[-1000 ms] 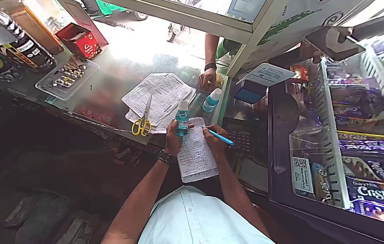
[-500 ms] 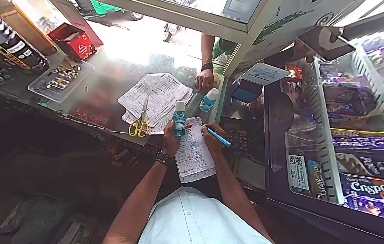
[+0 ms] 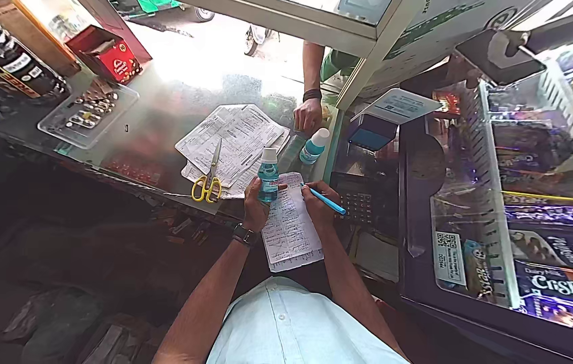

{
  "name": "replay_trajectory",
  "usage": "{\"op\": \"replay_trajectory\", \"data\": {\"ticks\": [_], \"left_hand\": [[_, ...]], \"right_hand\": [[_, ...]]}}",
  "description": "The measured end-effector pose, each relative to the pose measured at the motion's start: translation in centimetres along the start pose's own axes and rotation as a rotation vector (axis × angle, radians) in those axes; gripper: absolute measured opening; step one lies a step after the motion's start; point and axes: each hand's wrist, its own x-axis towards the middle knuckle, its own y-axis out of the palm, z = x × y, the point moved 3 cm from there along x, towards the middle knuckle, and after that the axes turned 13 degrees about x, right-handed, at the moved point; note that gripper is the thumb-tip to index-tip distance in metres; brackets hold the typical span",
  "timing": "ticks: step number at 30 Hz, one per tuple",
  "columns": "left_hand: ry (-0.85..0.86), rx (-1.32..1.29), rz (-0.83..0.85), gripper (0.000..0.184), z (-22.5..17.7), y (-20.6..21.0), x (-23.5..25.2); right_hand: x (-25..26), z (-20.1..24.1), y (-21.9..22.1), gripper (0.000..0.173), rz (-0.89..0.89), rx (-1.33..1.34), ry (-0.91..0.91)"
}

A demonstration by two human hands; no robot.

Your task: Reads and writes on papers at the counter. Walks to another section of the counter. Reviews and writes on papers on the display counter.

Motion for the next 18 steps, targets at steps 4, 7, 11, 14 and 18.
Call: {"op": "replay_trajectory", "data": {"ticks": [4,7,11,14,18], "left_hand": [[-0.001,-0.003,0.004,0.041,0.06,0.00,0.00],[0.001,0.000,0.006,0.041,0.05,-0.06,0.12],[0.002,0.009,0.006,0.042,-0.06,0.00,0.05],[-0.016,0.006,0.000,0.042,-0.12,0.01,-0.04],[-0.013,0.007,0.011,0.043,-0.03,-0.01,0.01]], "right_hand": [[-0.03,0.04,-0.04,0.006,-0.008,-0.011,0.004],[0.07,0.20,0.01,0.007,-0.011,-0.017,0.007],[-0.02,0.26,-0.05,0.005,-0.018,-0.007,-0.005],[-0.01,0.27,-0.07,0.005,-0.026,-0.010,0.006],[-0.29,-0.07,-0.29,0.006,-0.024,0.133,-0.029]]}}
